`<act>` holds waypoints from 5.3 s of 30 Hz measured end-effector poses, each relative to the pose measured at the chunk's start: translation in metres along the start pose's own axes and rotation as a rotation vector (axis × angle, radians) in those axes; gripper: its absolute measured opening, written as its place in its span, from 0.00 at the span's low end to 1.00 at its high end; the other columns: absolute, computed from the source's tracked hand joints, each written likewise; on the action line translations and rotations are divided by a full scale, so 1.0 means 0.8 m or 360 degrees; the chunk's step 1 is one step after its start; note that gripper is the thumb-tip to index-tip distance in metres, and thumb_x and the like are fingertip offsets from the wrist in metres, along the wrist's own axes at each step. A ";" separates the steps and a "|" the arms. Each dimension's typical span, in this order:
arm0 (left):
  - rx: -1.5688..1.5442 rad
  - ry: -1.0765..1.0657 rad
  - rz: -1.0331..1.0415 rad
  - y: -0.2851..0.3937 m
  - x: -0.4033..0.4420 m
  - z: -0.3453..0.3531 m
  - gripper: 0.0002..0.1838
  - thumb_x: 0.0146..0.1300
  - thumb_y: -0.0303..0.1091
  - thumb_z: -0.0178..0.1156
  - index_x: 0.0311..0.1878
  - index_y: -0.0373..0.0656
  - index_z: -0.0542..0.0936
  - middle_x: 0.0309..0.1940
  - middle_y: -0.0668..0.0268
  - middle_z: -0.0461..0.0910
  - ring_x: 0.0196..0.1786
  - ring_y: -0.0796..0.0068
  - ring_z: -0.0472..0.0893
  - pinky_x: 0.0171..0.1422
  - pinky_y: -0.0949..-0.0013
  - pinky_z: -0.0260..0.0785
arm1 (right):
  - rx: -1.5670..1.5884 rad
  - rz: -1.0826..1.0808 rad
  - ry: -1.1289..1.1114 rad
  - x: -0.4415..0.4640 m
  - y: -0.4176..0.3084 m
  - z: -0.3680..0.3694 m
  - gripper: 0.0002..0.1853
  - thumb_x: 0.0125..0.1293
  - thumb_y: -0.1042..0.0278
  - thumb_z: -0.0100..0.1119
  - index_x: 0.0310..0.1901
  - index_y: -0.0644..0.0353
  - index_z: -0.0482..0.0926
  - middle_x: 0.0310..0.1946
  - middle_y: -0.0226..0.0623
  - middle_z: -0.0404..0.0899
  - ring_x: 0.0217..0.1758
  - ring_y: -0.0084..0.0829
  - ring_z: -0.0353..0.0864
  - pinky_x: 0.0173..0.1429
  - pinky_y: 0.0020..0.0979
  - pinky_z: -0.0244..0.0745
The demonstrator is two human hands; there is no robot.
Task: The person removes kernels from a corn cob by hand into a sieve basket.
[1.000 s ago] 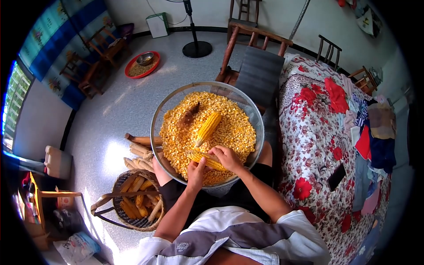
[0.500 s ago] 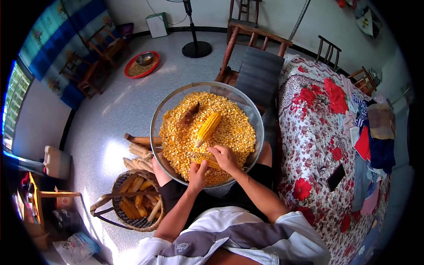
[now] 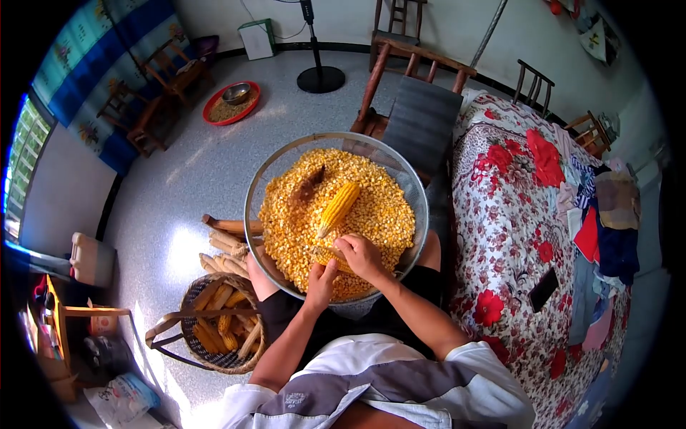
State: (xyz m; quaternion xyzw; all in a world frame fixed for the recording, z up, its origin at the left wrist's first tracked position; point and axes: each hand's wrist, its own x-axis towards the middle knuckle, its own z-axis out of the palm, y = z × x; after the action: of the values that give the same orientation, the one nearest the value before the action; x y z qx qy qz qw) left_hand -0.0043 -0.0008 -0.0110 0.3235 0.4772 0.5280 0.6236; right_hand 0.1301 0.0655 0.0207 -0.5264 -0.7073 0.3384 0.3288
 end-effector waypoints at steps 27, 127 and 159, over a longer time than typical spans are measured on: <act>-0.0062 -0.0025 0.0043 0.004 -0.006 0.005 0.17 0.72 0.42 0.55 0.49 0.34 0.72 0.42 0.64 0.77 0.42 0.75 0.78 0.50 0.68 0.74 | 0.0608 0.0054 -0.0396 0.024 0.006 0.013 0.21 0.66 0.50 0.61 0.41 0.64 0.85 0.23 0.34 0.82 0.28 0.24 0.81 0.33 0.29 0.74; -0.0360 0.0058 -0.0154 0.013 0.007 0.009 0.27 0.76 0.51 0.42 0.54 0.31 0.73 0.45 0.56 0.80 0.43 0.68 0.82 0.45 0.65 0.79 | 0.0298 0.0092 -0.0129 -0.004 0.009 -0.013 0.19 0.69 0.51 0.54 0.34 0.59 0.83 0.25 0.46 0.80 0.27 0.47 0.81 0.29 0.41 0.72; -0.0508 0.0165 -0.0218 0.015 0.012 0.006 0.28 0.75 0.53 0.43 0.51 0.30 0.72 0.42 0.50 0.79 0.40 0.61 0.83 0.44 0.61 0.80 | 0.0097 0.0198 0.0048 -0.006 0.036 -0.002 0.23 0.72 0.51 0.47 0.34 0.62 0.84 0.19 0.46 0.79 0.23 0.44 0.80 0.29 0.41 0.71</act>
State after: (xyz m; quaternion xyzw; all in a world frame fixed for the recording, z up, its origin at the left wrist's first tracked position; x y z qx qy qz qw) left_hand -0.0039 0.0118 -0.0008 0.1594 0.4399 0.5693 0.6761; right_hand 0.1479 0.0671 -0.0030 -0.5641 -0.6575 0.3716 0.3336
